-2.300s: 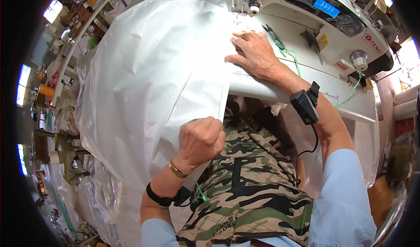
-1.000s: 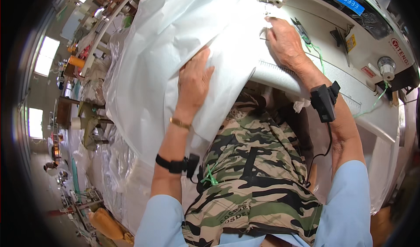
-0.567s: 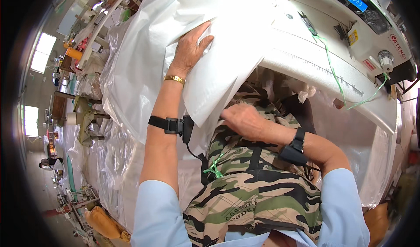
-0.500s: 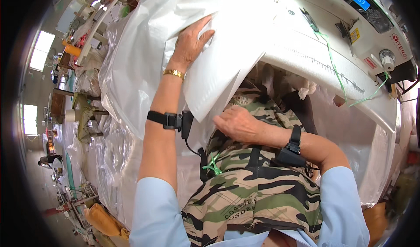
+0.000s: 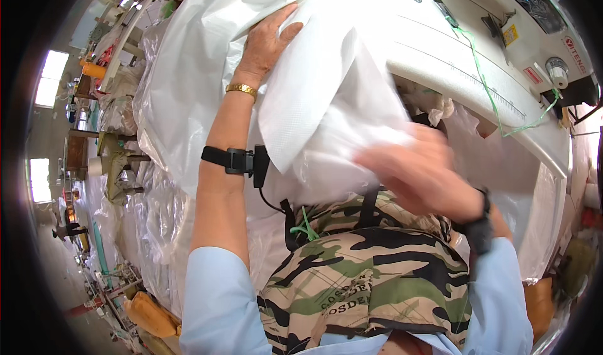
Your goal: Sewing together large white plastic sheets using an industrial sewing machine.
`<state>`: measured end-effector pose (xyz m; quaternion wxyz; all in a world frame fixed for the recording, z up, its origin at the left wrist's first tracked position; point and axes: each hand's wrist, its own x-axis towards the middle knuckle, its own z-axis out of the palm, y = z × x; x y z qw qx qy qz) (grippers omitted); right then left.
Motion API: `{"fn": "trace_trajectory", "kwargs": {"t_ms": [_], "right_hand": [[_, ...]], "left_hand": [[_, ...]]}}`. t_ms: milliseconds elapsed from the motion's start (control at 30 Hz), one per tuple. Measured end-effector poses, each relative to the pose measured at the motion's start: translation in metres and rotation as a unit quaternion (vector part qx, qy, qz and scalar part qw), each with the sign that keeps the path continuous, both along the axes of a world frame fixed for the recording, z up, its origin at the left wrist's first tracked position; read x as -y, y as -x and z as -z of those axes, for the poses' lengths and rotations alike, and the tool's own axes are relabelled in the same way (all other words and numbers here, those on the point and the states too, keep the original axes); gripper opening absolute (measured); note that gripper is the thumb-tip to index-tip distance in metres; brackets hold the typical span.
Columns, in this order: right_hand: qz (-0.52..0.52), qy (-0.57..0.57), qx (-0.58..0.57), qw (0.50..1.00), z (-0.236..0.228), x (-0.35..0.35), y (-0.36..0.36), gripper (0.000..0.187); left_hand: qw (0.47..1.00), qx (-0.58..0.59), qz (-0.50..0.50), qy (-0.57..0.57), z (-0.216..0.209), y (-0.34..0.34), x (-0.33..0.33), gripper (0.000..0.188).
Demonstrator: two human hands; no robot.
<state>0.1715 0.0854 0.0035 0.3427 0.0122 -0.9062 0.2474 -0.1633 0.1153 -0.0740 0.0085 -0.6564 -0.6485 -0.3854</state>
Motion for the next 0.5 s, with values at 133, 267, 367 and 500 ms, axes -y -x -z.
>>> {"fn": "trace_trajectory", "kwargs": {"t_ms": [133, 267, 367, 500], "right_hand": [[0.019, -0.032, 0.072, 0.997, 0.004, -0.02, -0.081, 0.013], [0.159, 0.064, 0.367, 0.914, 0.1, -0.017, -0.161, 0.012], [0.237, 0.138, 0.424, 0.863, 0.106, -0.003, -0.167, 0.012], [0.178, 0.126, 0.422, 0.88, 0.074, 0.003, -0.14, 0.016]], "left_hand": [[0.999, 0.031, 0.006, 0.018, -0.004, -0.001, 0.002, 0.072], [0.997, 0.058, 0.03, 0.044, -0.011, -0.001, -0.004, 0.065], [0.992, 0.109, 0.03, 0.062, -0.017, -0.013, 0.002, 0.058], [0.983, 0.16, 0.03, 0.084, -0.027, -0.024, 0.015, 0.05]]}}
